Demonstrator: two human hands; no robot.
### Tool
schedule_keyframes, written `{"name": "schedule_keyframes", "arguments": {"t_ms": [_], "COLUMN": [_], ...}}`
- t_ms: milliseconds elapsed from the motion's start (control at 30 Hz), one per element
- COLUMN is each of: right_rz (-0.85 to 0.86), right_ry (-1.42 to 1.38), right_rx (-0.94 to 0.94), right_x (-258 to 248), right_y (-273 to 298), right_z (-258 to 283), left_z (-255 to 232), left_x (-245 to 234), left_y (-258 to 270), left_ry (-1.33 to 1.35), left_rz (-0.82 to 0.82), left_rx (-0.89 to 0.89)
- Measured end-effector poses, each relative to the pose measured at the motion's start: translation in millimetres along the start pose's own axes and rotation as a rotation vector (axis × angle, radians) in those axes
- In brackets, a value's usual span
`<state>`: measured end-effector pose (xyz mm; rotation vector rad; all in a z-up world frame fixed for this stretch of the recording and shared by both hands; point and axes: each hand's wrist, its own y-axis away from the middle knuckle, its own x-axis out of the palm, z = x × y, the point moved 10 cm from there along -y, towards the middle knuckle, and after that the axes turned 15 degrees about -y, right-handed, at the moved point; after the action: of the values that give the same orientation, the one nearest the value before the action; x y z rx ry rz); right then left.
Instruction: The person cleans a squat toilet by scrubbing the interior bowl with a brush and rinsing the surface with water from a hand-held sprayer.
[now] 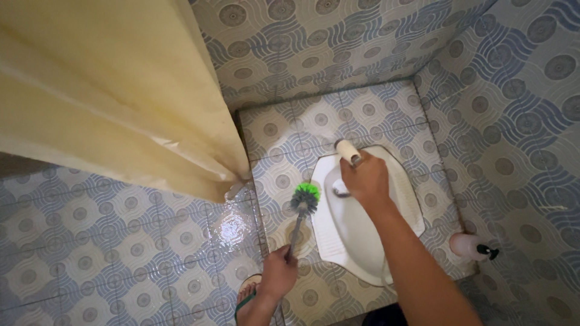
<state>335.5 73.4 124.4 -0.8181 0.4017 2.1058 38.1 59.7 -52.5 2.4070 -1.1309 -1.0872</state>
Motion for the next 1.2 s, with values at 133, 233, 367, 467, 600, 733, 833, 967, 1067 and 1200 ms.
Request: {"name": "schedule_keyframes", "arguments": {"t_ms": [133,233,367,467,600,733,833,967,1067,1200], "right_rz": [-0.071,-0.112,-0.109,-0.163,-0.203,-0.226,-0.237,-0.257,-0.227,-0.27], "right_ry": [0.034,0.026,-0.015,-0.023,0.094,0.078,0.073,0.101,0.127,0.207], "right_rx": [-0.093,-0.115,-0.026,-0.074,-0.115,-0.085,-0.092,-0.111,-0.127,-0.072], "right_x": [-11,-20,-30,-38,-49,-62,-71,-85,-98,-120], "right_y": [-17,-21,-23,-24,-32,-37,-39,-43,-47,-55], "right_z": [-6,-6,-13,-13,-20,-31,-33,-35,-39,-56], "left_z": [-4,-9,-14,-14,-23,-32,-47,-52,-54,-54], "left_x": [0,-1,-6,-4,-11,-11,-16,-19,-20,-14], "left_y": [0,0,0,-1,-2,-3,-4,-4,-5,-7], "left_ry": [0.032,0.003,-0.025,-0.03,-0.025,-0.062,-0.064,-0.066,-0.055,-0.03], "left_rz": [-0.001,0.042,0.019,0.029,-0.04,0.022,0.015,0.034,0.02,0.056], "left_rx": [-0.035,-0.067,-0.065,-0.053,0.019,-0.03,0.001,-0.031,-0.03,-0.03]}}
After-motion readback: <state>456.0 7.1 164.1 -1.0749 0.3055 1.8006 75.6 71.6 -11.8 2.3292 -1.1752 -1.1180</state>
